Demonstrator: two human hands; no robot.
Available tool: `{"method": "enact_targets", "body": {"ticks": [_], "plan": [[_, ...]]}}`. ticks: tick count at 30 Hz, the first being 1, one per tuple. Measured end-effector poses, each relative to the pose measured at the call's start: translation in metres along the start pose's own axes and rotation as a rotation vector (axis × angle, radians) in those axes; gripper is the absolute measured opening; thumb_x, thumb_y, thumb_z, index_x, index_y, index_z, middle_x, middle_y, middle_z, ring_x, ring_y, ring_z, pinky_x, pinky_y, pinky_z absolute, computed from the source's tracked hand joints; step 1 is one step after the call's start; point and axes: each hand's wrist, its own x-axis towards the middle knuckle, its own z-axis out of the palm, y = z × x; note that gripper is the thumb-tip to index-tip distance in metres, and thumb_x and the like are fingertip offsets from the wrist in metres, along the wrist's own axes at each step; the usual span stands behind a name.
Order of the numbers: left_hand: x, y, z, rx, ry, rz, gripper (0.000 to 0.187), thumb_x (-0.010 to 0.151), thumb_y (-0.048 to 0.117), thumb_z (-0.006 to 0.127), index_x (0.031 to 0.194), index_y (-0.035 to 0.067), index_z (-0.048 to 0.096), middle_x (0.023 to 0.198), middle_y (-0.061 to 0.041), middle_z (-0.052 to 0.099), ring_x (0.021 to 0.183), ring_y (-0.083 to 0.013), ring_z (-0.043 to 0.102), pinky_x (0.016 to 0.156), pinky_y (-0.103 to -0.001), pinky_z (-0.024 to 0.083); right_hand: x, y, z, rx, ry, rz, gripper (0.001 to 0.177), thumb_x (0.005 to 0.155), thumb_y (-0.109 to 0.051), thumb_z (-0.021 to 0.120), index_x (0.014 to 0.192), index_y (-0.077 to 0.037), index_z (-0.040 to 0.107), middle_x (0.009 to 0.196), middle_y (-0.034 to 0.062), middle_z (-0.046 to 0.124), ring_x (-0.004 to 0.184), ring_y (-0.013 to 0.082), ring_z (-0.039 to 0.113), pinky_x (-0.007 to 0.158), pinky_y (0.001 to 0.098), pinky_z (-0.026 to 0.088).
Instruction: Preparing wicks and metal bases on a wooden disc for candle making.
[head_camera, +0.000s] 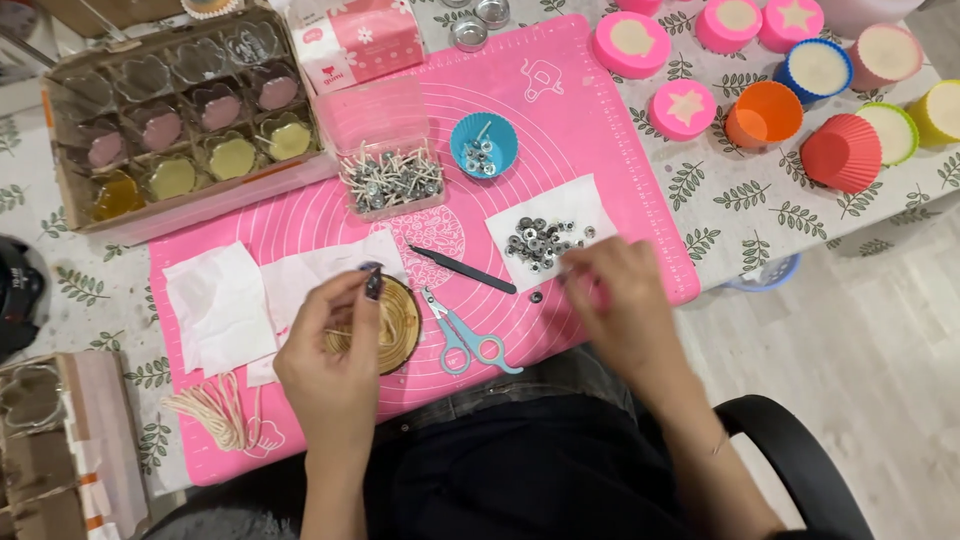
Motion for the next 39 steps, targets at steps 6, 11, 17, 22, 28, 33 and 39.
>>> {"method": "enact_targets", "body": {"ticks": [6, 11, 17, 22, 28, 33, 39], "plan": [[0.0, 0.006, 0.005, 0.188, -0.005, 0.294, 0.017, 0.107, 0.013, 0.065, 0.112, 0.003, 0.078, 0.103, -0.011, 0.076, 0.104, -0.0205, 0.068, 0.091, -0.034, 0.053, -0.013, -0.022, 0.016, 0.051, -0.074, 0.079, 0.015, 0.084, -0.006, 0.074, 0.098, -0.007, 0.071, 0.093, 0.0101, 0.062, 0.09, 0.0298, 0.053, 0.078, 0.0402, 0.047], [0.002, 0.006, 0.012, 0.2, 0.004, 0.22, 0.018, 0.104, 0.013, 0.066, 0.116, 0.004, 0.075, 0.107, -0.011, 0.073, 0.103, -0.0205, 0.068, 0.09, -0.033, 0.054, -0.008, -0.013, 0.006, 0.161, -0.146, 0.141, 0.012, 0.087, -0.005, 0.072, 0.098, -0.007, 0.069, 0.093, 0.0072, 0.063, 0.09, 0.0262, 0.057, 0.08, 0.0379, 0.048], [0.005, 0.007, 0.018, 0.195, 0.009, 0.076, 0.024, 0.098, 0.009, 0.068, 0.122, 0.005, 0.072, 0.108, -0.01, 0.071, 0.098, -0.0195, 0.07, 0.088, -0.032, 0.055, 0.003, -0.003, -0.009, 0.106, -0.009, 0.15, 0.014, 0.088, -0.003, 0.072, 0.1, -0.007, 0.069, 0.101, 0.0061, 0.064, 0.096, 0.0261, 0.056, 0.086, 0.0382, 0.044], [0.013, 0.009, 0.03, 0.173, -0.032, 0.119, 0.027, 0.096, 0.006, 0.069, 0.123, 0.004, 0.069, 0.111, -0.011, 0.071, 0.103, -0.0203, 0.072, 0.092, -0.033, 0.055, 0.015, 0.004, -0.013, -0.022, 0.065, 0.177, 0.017, 0.087, -0.001, 0.073, 0.103, -0.008, 0.072, 0.106, 0.0067, 0.062, 0.099, 0.028, 0.051, 0.09, 0.0392, 0.04], [0.018, 0.012, 0.048, 0.327, -0.177, 0.36, 0.028, 0.088, 0.007, 0.076, 0.116, 0.005, 0.07, 0.111, -0.01, 0.074, 0.106, -0.0291, 0.067, 0.093, -0.041, 0.052, 0.026, -0.002, -0.011, -0.12, 0.048, 0.159, 0.029, 0.085, -0.001, 0.075, 0.112, -0.012, 0.078, 0.108, 0.0049, 0.06, 0.099, 0.0292, 0.046, 0.086, 0.0382, 0.042], [0.022, 0.018, 0.049, 0.255, -0.189, 0.366, 0.031, 0.09, 0.007, 0.075, 0.12, 0.005, 0.067, 0.11, -0.008, 0.074, 0.108, -0.0269, 0.067, 0.092, -0.039, 0.053, 0.03, -0.006, -0.001, -0.013, -0.016, 0.162, 0.027, 0.081, -0.005, 0.078, 0.107, -0.014, 0.077, 0.109, 0.0043, 0.059, 0.098, 0.0271, 0.047, 0.084, 0.0376, 0.044], [0.025, 0.012, 0.042, 0.286, -0.138, 0.228, 0.016, 0.094, 0.007, 0.072, 0.11, 0.006, 0.074, 0.103, -0.007, 0.074, 0.095, -0.0206, 0.071, 0.083, -0.034, 0.055, 0.03, -0.007, -0.002, -0.116, 0.003, 0.118, 0.03, 0.082, 0.004, 0.071, 0.104, -0.016, 0.077, 0.116, 0.006, 0.057, 0.106, 0.0306, 0.044, 0.09, 0.04, 0.042]]}}
